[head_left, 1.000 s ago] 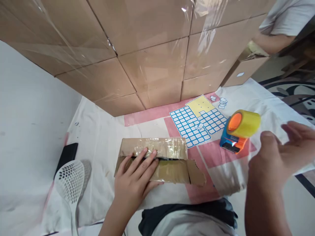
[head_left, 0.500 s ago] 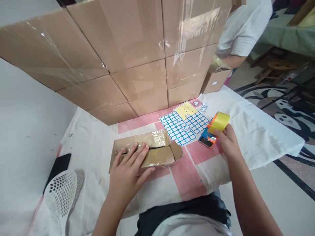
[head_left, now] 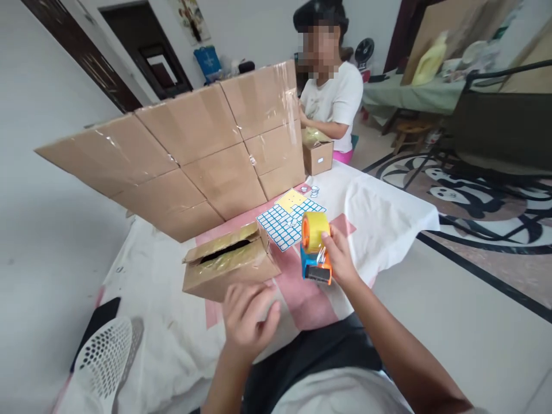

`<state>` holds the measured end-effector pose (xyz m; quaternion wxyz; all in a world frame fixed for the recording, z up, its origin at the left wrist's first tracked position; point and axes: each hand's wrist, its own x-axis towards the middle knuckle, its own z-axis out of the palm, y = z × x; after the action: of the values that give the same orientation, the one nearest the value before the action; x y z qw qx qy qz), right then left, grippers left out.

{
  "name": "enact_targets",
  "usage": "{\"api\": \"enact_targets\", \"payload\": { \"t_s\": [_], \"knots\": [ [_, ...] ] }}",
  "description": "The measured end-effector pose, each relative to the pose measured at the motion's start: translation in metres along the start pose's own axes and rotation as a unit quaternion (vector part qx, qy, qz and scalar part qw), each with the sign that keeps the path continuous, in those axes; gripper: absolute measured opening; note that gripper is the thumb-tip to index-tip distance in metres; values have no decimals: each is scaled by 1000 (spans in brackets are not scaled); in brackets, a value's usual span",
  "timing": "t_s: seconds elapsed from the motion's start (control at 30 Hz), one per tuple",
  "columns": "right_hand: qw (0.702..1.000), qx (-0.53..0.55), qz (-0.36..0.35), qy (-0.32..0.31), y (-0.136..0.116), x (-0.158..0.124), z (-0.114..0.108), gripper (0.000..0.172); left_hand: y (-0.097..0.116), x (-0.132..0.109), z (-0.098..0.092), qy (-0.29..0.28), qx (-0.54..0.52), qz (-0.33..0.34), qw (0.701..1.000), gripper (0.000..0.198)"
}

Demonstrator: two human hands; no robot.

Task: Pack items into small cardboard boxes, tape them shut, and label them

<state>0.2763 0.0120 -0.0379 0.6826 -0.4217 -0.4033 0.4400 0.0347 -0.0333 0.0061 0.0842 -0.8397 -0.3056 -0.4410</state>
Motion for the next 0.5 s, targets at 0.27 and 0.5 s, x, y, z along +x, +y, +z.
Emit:
{"api": "enact_targets", "payload": {
  "t_s": [0.27,0.5],
  "knots": [
    [1000,-2,-28,5,-13,-27,8,37,-20,36,15,-66,122,-230,963,49],
    [984,-151,-74,55,26,6,-12,40,-41,44,12,-191,216,-179,941,58]
  ]
}}
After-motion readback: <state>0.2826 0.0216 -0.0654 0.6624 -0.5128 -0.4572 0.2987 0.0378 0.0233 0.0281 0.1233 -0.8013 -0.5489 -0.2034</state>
